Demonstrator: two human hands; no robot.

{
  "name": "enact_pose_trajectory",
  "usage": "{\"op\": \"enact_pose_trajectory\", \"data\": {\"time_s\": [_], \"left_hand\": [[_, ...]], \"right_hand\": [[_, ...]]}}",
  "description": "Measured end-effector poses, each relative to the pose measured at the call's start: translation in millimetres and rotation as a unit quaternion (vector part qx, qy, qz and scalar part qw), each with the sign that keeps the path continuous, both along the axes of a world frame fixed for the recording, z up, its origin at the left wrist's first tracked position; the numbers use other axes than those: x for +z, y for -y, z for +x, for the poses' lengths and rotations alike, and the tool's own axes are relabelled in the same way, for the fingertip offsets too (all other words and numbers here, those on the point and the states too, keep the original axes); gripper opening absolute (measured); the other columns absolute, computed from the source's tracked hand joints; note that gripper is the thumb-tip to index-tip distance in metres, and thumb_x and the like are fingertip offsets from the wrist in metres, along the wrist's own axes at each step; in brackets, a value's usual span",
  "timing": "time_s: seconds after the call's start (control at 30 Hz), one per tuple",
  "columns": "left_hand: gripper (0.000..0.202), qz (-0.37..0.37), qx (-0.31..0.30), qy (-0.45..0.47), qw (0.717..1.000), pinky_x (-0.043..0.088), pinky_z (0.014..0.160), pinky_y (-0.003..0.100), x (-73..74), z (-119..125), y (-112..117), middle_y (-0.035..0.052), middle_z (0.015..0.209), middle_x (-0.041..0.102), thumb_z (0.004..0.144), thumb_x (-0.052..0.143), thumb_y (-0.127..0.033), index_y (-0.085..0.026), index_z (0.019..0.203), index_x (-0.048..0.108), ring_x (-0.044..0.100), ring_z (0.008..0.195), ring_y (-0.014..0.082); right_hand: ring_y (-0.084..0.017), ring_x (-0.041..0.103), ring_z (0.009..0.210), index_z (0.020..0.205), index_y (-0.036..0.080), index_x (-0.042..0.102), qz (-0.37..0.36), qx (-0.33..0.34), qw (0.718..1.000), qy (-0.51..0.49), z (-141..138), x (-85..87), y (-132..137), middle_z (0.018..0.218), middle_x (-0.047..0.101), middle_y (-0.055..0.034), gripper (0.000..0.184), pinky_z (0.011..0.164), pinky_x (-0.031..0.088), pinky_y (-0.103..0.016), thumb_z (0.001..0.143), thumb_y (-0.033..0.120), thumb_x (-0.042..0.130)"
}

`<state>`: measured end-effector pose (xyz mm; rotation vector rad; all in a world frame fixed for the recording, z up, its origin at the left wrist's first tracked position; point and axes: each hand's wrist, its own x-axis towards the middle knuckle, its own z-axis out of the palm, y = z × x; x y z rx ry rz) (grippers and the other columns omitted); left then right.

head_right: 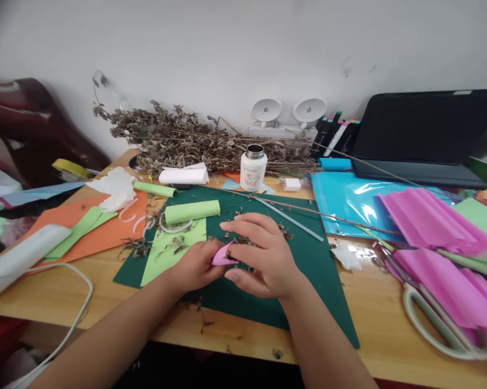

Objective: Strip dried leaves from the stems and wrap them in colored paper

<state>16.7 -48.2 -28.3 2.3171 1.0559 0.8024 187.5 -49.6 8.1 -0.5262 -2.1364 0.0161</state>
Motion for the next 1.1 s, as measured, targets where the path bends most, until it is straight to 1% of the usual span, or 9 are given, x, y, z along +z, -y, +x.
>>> {"op": "enact_pose_trajectory", "data": {"time_s": [0.1, 0.23, 0.3, 0.43, 0.5, 0.63, 0.77, 0.93, 1.1], "left_hand": [[0.008, -0.007, -0.002, 0.009, 1.000, 0.029, 0.050, 0.020, 0.3, 0.3, -0.5, 0.0009, 0.061, 0.055, 0.068, 0.051, -0.025, -0.021, 0.074, 0.053, 0.049, 0.055, 0.0130], [0.008, -0.025, 0.007, 0.028, 0.999, 0.028, 0.049, 0.020, 1.0, 0.1, -1.2, 0.0003, 0.060, 0.053, 0.067, 0.051, -0.025, -0.022, 0.074, 0.054, 0.048, 0.054, 0.0122], [0.008, -0.026, 0.005, 0.029, 0.999, 0.027, 0.048, 0.020, 0.8, -0.1, -1.3, 0.0003, 0.059, 0.053, 0.068, 0.051, -0.026, -0.021, 0.074, 0.053, 0.047, 0.053, 0.0119], [0.003, -0.036, 0.012, 0.054, 0.998, 0.026, 0.047, 0.019, 0.9, 0.4, -0.8, -0.0006, 0.056, 0.050, 0.066, 0.052, -0.023, -0.021, 0.068, 0.053, 0.043, 0.049, 0.0105], [0.003, -0.047, 0.016, 0.072, 0.996, 0.026, 0.046, 0.019, 1.9, 0.6, -0.5, -0.0013, 0.054, 0.048, 0.065, 0.053, -0.023, -0.020, 0.065, 0.053, 0.042, 0.048, 0.0097], [0.010, -0.063, 0.022, 0.087, 0.994, 0.025, 0.046, 0.019, 4.4, 0.4, 0.1, -0.0020, 0.052, 0.047, 0.064, 0.056, -0.029, -0.020, 0.063, 0.052, 0.039, 0.046, 0.0087], [0.016, -0.082, 0.021, 0.091, 0.992, 0.024, 0.046, 0.019, 4.3, 0.2, -0.1, -0.0014, 0.052, 0.047, 0.060, 0.060, -0.034, -0.020, 0.061, 0.053, 0.039, 0.046, 0.0092], [0.008, -0.129, 0.018, 0.103, 0.986, 0.026, 0.051, 0.020, 1.9, 0.0, -1.6, -0.0005, 0.055, 0.051, 0.059, 0.059, -0.027, -0.022, 0.064, 0.056, 0.043, 0.052, 0.0119], [0.004, -0.088, 0.009, 0.060, 0.994, 0.028, 0.051, 0.020, 2.0, 0.1, -3.2, -0.0005, 0.057, 0.053, 0.061, 0.056, -0.023, -0.022, 0.065, 0.055, 0.045, 0.054, 0.0121]], "right_hand": [[-0.025, 0.045, 0.099, 0.076, 0.020, 0.055, -0.010, -0.003, 1.000, 0.009, 0.4, 1.8, 1.2, 0.104, 0.052, -0.0080, 0.017, 0.081, 0.040, -0.044, 0.072, 0.032, 0.044], [-0.023, 0.048, 0.095, 0.086, 0.022, 0.054, -0.025, 0.016, 0.997, -0.070, 2.5, -0.1, 1.3, 0.107, 0.050, -0.0066, 0.023, 0.079, 0.041, -0.044, 0.074, 0.031, 0.038], [-0.023, 0.048, 0.095, 0.090, 0.022, 0.053, -0.029, 0.021, 0.996, -0.084, 2.9, -1.2, 1.5, 0.108, 0.049, -0.0063, 0.024, 0.080, 0.040, -0.045, 0.072, 0.029, 0.039], [-0.024, 0.046, 0.097, 0.089, 0.023, 0.053, -0.027, 0.014, 0.999, -0.025, 1.8, -0.9, 2.8, 0.107, 0.050, -0.0061, 0.022, 0.083, 0.038, -0.045, 0.070, 0.027, 0.043], [-0.024, 0.047, 0.097, 0.088, 0.023, 0.053, -0.029, 0.009, 0.999, -0.021, 1.5, 0.0, 3.2, 0.106, 0.050, -0.0059, 0.021, 0.083, 0.038, -0.045, 0.070, 0.027, 0.042], [-0.023, 0.047, 0.096, 0.085, 0.022, 0.054, -0.033, 0.009, 0.999, -0.031, 2.1, 1.3, 3.4, 0.106, 0.050, -0.0064, 0.021, 0.082, 0.039, -0.045, 0.071, 0.028, 0.041], [-0.024, 0.044, 0.099, 0.081, 0.020, 0.056, -0.020, 0.003, 1.000, -0.003, 2.5, 2.7, 3.6, 0.106, 0.051, -0.0067, 0.019, 0.082, 0.039, -0.044, 0.071, 0.029, 0.042], [-0.025, 0.042, 0.103, 0.075, 0.021, 0.057, -0.002, -0.032, 0.998, 0.058, 3.1, 7.5, 5.1, 0.108, 0.052, -0.0046, 0.017, 0.082, 0.040, -0.043, 0.071, 0.033, 0.045], [-0.026, 0.042, 0.104, 0.077, 0.022, 0.058, 0.014, -0.043, 0.995, 0.084, 7.2, 9.4, 5.6, 0.110, 0.052, -0.0035, 0.015, 0.082, 0.040, -0.044, 0.069, 0.032, 0.049]]}}
